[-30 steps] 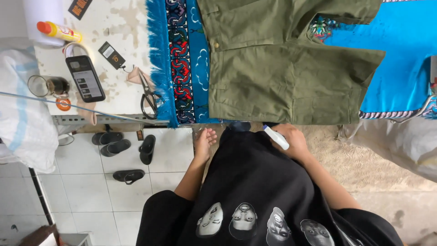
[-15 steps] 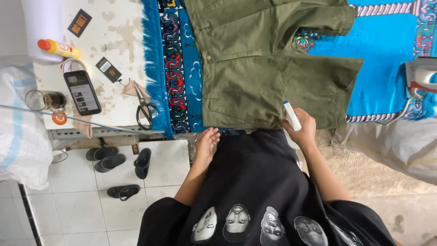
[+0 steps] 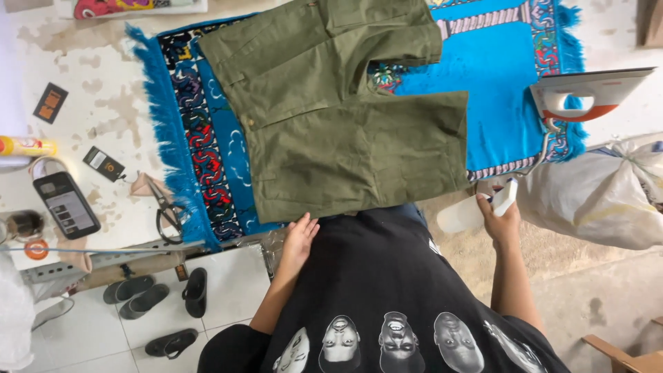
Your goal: The person takes a pair of green cargo pants from a basket, unfolds them on a patterned mat, smooths them out, and irons them.
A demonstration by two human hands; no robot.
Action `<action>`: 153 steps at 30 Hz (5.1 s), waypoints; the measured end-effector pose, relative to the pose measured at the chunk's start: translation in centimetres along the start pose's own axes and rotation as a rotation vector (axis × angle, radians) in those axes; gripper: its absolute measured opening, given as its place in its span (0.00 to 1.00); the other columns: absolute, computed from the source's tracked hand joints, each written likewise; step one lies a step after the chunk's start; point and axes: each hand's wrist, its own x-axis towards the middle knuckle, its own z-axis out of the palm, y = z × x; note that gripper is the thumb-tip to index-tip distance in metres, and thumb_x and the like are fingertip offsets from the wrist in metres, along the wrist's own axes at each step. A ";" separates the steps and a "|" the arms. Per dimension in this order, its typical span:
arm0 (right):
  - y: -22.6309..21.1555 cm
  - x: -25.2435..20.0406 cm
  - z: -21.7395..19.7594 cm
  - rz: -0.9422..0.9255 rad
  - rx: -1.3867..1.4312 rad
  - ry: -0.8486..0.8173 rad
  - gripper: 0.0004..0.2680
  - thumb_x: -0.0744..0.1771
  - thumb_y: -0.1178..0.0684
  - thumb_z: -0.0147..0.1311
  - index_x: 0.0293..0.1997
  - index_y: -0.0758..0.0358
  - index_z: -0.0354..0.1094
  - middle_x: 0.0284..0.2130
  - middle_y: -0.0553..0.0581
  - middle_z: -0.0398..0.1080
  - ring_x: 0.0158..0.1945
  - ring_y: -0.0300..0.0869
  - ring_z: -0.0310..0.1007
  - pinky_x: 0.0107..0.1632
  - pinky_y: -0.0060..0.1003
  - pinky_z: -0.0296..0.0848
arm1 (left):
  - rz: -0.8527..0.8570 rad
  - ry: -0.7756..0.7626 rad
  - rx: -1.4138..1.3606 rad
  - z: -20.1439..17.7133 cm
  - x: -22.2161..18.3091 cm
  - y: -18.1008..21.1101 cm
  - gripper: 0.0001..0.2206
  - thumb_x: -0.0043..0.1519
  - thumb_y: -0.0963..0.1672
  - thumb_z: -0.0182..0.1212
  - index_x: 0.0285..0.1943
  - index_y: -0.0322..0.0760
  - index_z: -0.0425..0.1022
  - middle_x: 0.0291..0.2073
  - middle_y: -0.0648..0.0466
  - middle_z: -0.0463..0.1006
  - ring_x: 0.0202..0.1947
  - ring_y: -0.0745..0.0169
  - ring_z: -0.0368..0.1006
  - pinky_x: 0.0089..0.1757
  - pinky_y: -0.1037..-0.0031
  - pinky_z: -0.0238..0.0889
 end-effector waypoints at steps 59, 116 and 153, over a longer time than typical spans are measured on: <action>-22.9 36.3 26.4 -0.035 -0.014 -0.479 0.21 0.60 0.43 0.74 0.51 0.65 0.76 0.39 0.68 0.77 0.43 0.67 0.78 0.41 0.60 0.78 | 1.092 0.909 0.825 11.1 8.5 24.0 0.17 0.49 0.40 0.67 0.49 0.41 0.80 0.41 0.48 0.77 0.43 0.48 0.76 0.50 0.61 0.68; -6.5 24.7 15.6 -0.458 0.197 -0.143 0.25 0.64 0.68 0.66 0.69 0.59 0.62 0.38 0.62 0.69 0.40 0.58 0.76 0.45 0.52 0.75 | 1.446 -0.491 2.295 41.4 22.6 14.8 0.10 0.58 0.55 0.63 0.36 0.54 0.73 0.31 0.63 0.71 0.39 0.60 0.64 0.46 0.62 0.56; -10.7 22.7 17.9 -0.875 -0.563 -0.128 0.26 0.72 0.39 0.42 0.80 0.59 0.48 0.77 0.67 0.43 0.79 0.63 0.35 0.73 0.66 0.33 | 1.753 0.134 1.899 40.9 14.5 10.5 0.23 0.69 0.56 0.44 0.67 0.46 0.69 0.66 0.51 0.67 0.70 0.45 0.56 0.64 0.34 0.33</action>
